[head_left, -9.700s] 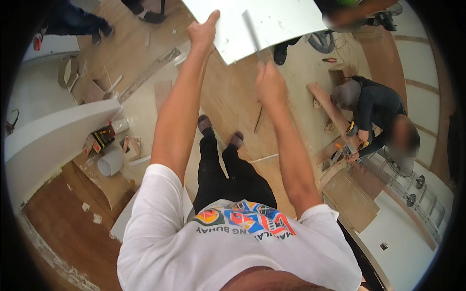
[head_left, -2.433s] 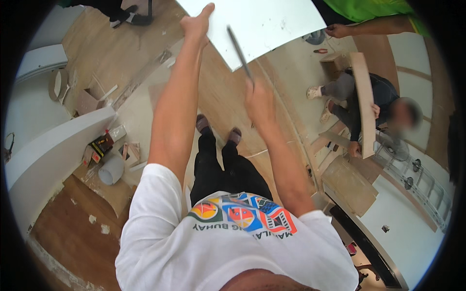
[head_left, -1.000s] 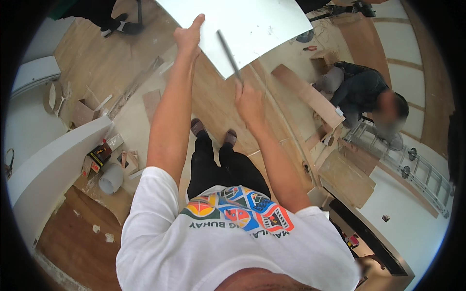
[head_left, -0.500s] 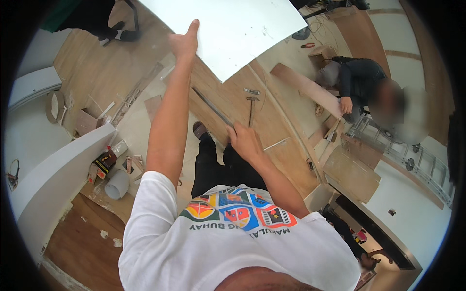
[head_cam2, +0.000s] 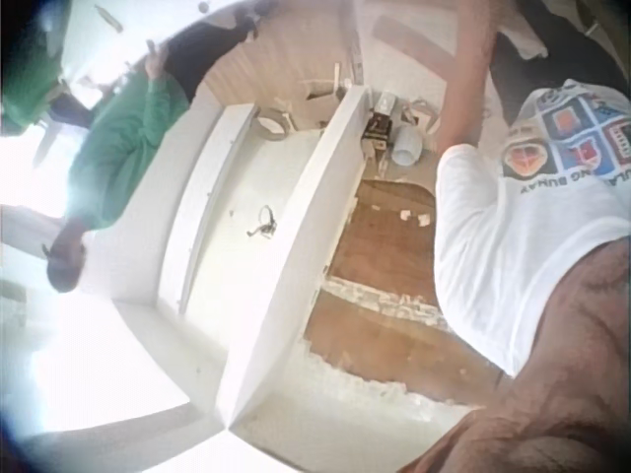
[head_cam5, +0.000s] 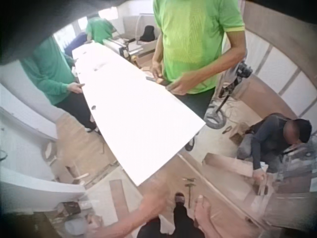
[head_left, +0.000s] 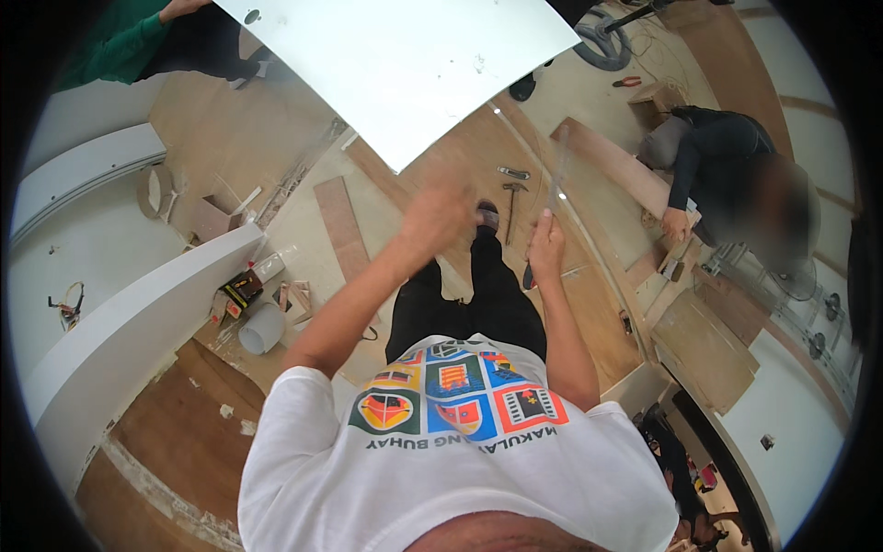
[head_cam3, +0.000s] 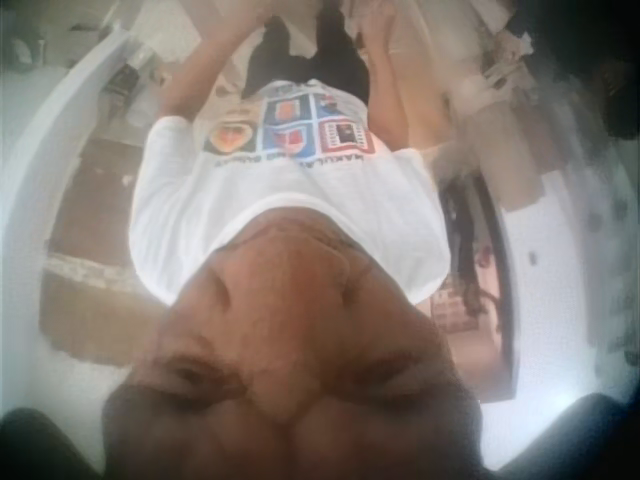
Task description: The person assists in assembling furniture by holding a large white panel steady while another person uses a power drill. The person also uses a screwdriver to tighten screws on the panel.
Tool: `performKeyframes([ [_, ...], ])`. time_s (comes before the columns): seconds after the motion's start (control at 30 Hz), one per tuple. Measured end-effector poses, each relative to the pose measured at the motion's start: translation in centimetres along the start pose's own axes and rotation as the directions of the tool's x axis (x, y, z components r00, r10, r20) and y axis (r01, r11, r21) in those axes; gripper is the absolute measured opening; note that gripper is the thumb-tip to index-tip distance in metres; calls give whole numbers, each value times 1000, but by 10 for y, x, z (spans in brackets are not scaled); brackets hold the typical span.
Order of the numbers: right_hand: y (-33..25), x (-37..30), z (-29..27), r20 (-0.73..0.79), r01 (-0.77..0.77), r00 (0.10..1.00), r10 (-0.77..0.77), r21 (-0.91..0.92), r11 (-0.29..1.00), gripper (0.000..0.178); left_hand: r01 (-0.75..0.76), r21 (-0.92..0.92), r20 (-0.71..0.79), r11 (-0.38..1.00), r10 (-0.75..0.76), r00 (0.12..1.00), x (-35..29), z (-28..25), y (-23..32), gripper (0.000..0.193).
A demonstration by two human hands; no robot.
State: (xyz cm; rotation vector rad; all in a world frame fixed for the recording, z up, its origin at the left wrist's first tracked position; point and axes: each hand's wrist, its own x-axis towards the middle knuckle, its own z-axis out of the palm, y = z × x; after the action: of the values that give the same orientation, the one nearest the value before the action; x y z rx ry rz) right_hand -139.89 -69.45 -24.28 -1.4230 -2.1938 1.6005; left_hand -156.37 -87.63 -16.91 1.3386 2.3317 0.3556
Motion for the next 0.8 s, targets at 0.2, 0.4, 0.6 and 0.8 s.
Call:
performKeyframes([
  [0.2,-54,8,19,224,343,922,-315,-100,934,46,409,-715,75,568,-518,852,-30,48,38,46],
  [0.4,-53,-6,45,398,550,807,-437,-236,801,31,-4,-965,-263,264,-965,-13,1,-26,-60,55],
  [0.6,-118,70,65,252,553,833,-492,-361,751,34,-192,-966,-230,171,-906,354,46,-9,-116,66],
  [0.8,-93,31,56,183,613,787,-589,-333,717,29,-127,-975,-213,182,-931,297,38,-22,-102,57],
])
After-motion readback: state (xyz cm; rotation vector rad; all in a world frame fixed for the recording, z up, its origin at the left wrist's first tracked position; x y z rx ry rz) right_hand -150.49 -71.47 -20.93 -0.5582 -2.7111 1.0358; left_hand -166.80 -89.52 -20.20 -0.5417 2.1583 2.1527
